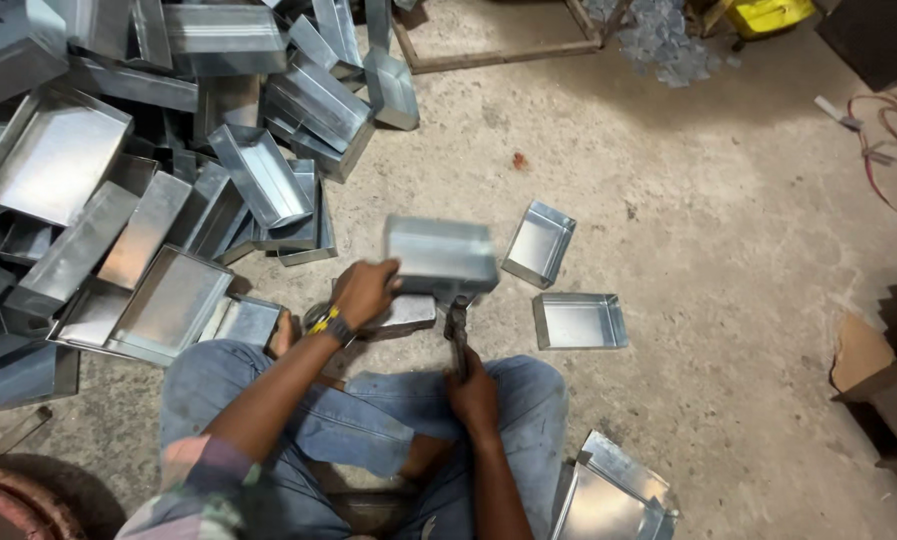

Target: The person hammers the edges and seams of small metal boxes by hand using a hammer while sitting on the floor, handling one box at a time and placing them in a pile.

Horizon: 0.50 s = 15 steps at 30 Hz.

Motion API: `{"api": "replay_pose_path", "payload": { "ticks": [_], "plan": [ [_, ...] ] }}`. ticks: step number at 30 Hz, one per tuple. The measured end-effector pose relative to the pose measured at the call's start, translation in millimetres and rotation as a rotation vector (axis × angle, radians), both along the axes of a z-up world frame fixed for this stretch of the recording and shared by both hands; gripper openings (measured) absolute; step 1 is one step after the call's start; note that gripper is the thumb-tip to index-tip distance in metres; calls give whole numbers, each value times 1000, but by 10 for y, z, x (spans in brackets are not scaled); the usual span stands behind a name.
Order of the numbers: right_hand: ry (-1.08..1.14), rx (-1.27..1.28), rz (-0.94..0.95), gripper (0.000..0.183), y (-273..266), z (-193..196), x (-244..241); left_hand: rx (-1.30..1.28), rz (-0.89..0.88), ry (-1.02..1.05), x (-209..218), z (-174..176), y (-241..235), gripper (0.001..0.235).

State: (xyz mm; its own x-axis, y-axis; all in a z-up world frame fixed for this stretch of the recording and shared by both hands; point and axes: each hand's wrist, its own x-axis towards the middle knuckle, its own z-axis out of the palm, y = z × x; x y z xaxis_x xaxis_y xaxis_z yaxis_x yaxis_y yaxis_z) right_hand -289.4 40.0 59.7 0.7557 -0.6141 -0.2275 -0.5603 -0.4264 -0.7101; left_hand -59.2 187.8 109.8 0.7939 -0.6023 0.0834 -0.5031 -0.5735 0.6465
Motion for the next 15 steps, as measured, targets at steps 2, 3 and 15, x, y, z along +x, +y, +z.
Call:
{"api": "replay_pose_path", "payload": {
  "ticks": [2, 3, 15],
  "plan": [
    [-28, 6, -9, 59, -16, 18, 6, 57, 18, 26, -195, 5, 355, 16],
    [-55, 14, -6, 57, -22, 4, 8, 113, 21, -3, -266, -30, 508, 16],
    [-325, -41, -25, 51, -154, -133, -187, 277, 261, -290, -247, -105, 443, 65]
  ]
}}
